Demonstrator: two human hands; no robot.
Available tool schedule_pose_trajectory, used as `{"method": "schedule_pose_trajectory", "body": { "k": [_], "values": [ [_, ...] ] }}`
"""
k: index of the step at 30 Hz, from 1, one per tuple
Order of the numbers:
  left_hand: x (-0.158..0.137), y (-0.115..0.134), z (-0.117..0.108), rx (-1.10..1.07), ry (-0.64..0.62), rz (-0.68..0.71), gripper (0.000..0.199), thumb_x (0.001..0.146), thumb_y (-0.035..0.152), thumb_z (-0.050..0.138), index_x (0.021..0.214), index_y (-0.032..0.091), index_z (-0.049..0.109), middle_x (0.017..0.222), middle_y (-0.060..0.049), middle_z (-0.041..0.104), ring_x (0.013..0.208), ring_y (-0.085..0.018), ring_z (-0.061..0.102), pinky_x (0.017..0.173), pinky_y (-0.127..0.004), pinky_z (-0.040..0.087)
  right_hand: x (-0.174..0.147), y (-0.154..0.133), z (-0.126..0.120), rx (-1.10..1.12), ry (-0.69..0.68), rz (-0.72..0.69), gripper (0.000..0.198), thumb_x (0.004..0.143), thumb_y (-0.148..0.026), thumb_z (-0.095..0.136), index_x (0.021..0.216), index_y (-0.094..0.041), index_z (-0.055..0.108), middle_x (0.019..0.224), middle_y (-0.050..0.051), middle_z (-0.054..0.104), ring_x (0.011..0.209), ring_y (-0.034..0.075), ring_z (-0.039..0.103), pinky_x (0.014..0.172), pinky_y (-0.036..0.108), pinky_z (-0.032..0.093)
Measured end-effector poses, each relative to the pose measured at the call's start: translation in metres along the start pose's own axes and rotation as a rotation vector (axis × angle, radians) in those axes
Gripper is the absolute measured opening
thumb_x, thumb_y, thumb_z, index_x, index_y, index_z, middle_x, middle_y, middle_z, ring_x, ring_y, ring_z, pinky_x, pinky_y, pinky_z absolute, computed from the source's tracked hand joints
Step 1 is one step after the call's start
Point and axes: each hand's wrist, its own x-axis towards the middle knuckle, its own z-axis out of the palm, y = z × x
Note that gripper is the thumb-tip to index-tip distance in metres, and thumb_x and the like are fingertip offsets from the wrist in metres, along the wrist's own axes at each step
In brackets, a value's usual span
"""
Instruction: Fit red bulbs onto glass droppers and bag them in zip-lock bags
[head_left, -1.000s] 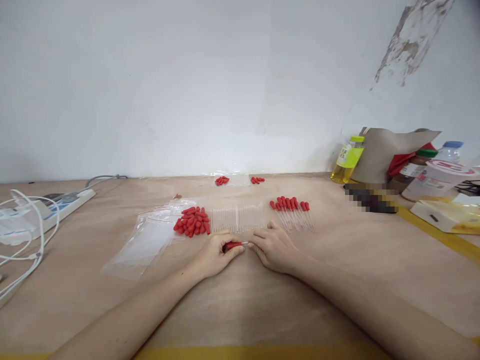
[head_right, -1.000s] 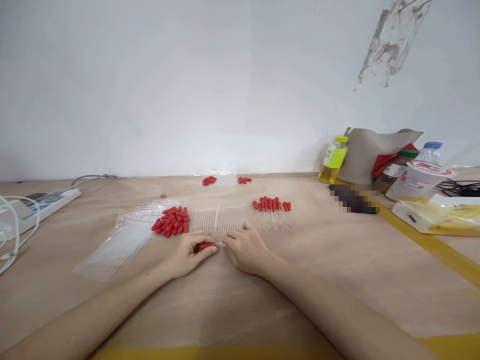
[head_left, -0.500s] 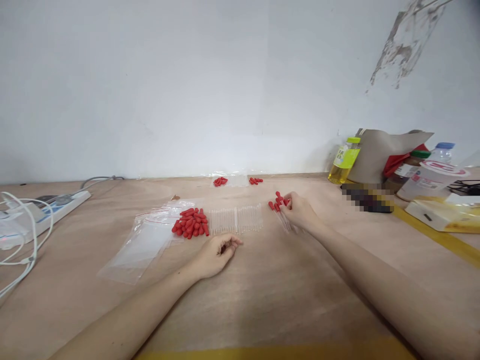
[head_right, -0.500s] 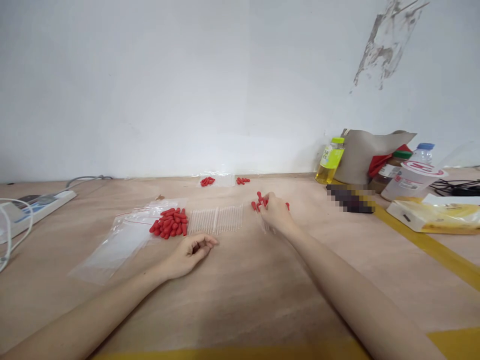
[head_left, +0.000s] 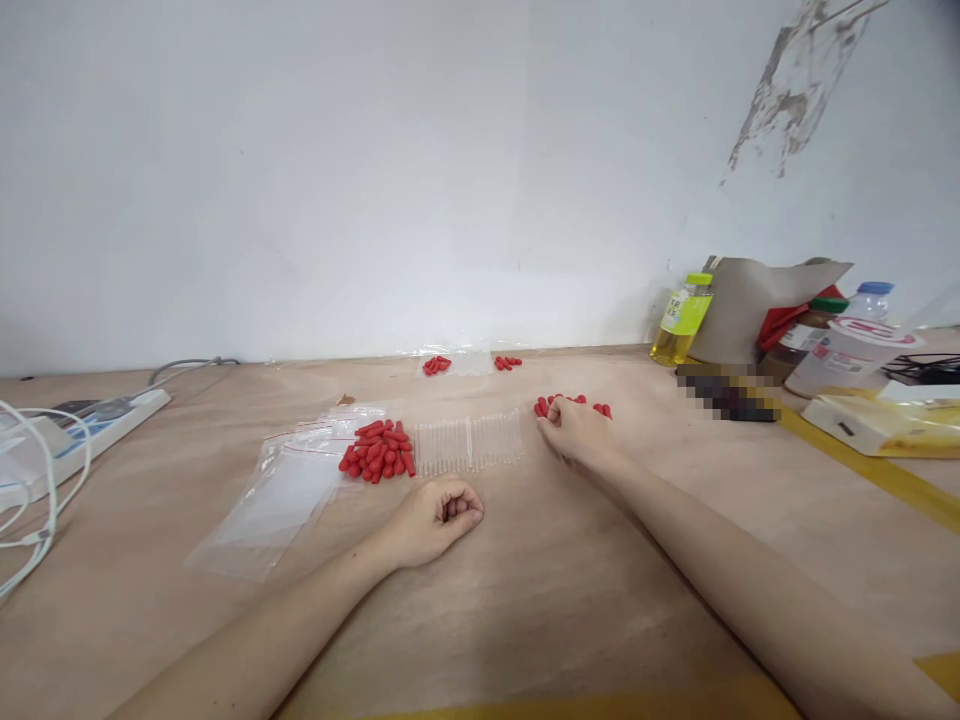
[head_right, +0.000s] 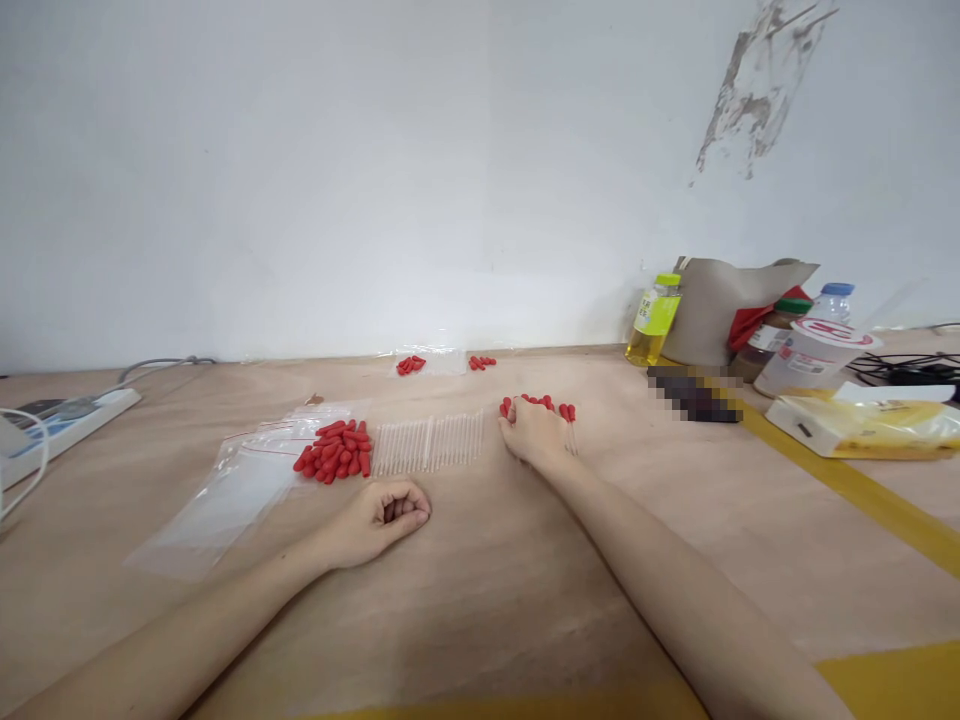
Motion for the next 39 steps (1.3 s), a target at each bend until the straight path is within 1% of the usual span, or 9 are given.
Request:
{"method": "schedule_pose_trajectory", "body": {
  "k": [5, 13, 16, 18, 21, 26, 30, 35, 39],
  "values": [
    [0.0, -0.002, 0.001, 0.019, 0.002, 0.003, 0.012, 0.077, 0.024, 0.052, 0.072, 0.015, 0.056, 0.065, 0.001, 0.052, 0.057, -0.009, 0.044, 0.051, -0.019, 0.036, -0.003, -0.023, 0.004, 0.028, -0.062, -0.063, 0.016, 0.077, -0.031, 0.045, 0.078, -0.019, 0.056, 0.081, 0.007, 0.063, 0.078, 0.02, 0.058, 0.059, 0.027, 0.036],
    [-0.003, 0.004, 0.003, 0.049, 0.056, -0.025, 0.018, 0.075, 0.028, 0.055, 0.065, 0.016, 0.044, 0.057, 0.006, 0.04, 0.049, -0.007, 0.034, 0.044, -0.017, 0.029, 0.018, -0.047, 0.018, 0.053, -0.235, 0.096, 0.037, 0.069, -0.019, 0.051, 0.105, -0.01, 0.047, 0.101, 0.019, 0.059, 0.09, 0.029, 0.058, 0.062, 0.033, 0.041],
    [-0.003, 0.002, 0.003, 0.096, 0.098, 0.012, 0.013, 0.078, 0.025, 0.052, 0.07, 0.016, 0.048, 0.06, 0.004, 0.045, 0.052, -0.008, 0.039, 0.047, -0.018, 0.033, 0.019, -0.051, 0.019, 0.057, -0.257, 0.119, 0.042, 0.066, -0.017, 0.053, 0.107, -0.008, 0.045, 0.1, 0.021, 0.059, 0.09, 0.029, 0.058, 0.061, 0.033, 0.042],
    [-0.003, -0.002, -0.006, 0.228, 0.179, 0.066, 0.008, 0.079, 0.023, 0.05, 0.074, 0.016, 0.052, 0.069, 0.0, 0.051, 0.062, -0.012, 0.046, 0.057, -0.022, 0.039, 0.017, -0.051, 0.016, 0.061, -0.267, 0.122, 0.042, 0.067, -0.017, 0.053, 0.107, -0.008, 0.045, 0.099, 0.02, 0.06, 0.088, 0.028, 0.059, 0.06, 0.032, 0.041],
    [-0.004, -0.013, -0.031, 0.542, 0.31, 0.108, 0.009, 0.08, 0.022, 0.049, 0.079, 0.017, 0.056, 0.081, -0.005, 0.054, 0.079, -0.019, 0.048, 0.072, -0.031, 0.039, 0.01, -0.044, 0.008, 0.123, -0.205, 0.061, 0.039, 0.072, -0.018, 0.048, 0.11, -0.01, 0.043, 0.097, 0.017, 0.06, 0.086, 0.025, 0.059, 0.061, 0.03, 0.04],
    [-0.008, -0.029, -0.072, 0.852, 0.141, 0.229, 0.021, 0.082, 0.013, 0.039, 0.083, 0.019, 0.059, 0.089, -0.006, 0.053, 0.085, -0.021, 0.044, 0.076, -0.036, 0.038, -0.016, -0.019, -0.002, 0.309, -0.015, -0.202, 0.037, 0.078, -0.02, 0.042, 0.114, -0.013, 0.039, 0.08, 0.007, 0.06, 0.075, 0.017, 0.057, 0.062, 0.025, 0.038],
    [-0.009, -0.033, -0.073, 0.94, 0.071, 0.251, 0.018, 0.078, 0.012, 0.042, 0.082, 0.018, 0.058, 0.092, -0.007, 0.052, 0.086, -0.022, 0.045, 0.077, -0.037, 0.037, -0.042, -0.003, -0.002, 0.378, 0.055, -0.357, 0.035, 0.079, -0.021, 0.042, 0.113, -0.015, 0.04, 0.078, 0.003, 0.057, 0.07, 0.015, 0.054, 0.061, 0.024, 0.038],
    [-0.006, -0.034, -0.068, 0.992, 0.08, 0.294, 0.019, 0.082, 0.011, 0.039, 0.082, 0.017, 0.057, 0.092, -0.008, 0.053, 0.084, -0.021, 0.046, 0.078, -0.038, 0.037, -0.056, 0.005, 0.008, 0.387, 0.087, -0.396, 0.035, 0.079, -0.022, 0.043, 0.113, -0.014, 0.043, 0.076, 0.004, 0.057, 0.066, 0.016, 0.053, 0.058, 0.026, 0.039],
    [-0.006, -0.03, -0.069, 0.912, 0.122, 0.34, 0.018, 0.085, 0.013, 0.036, 0.087, 0.017, 0.054, 0.095, -0.008, 0.054, 0.092, -0.022, 0.046, 0.082, -0.04, 0.037, -0.056, 0.006, 0.015, 0.382, 0.111, -0.435, 0.032, 0.08, -0.024, 0.042, 0.11, -0.015, 0.048, 0.074, 0.003, 0.058, 0.062, 0.015, 0.054, 0.058, 0.026, 0.04]
  ]
}}
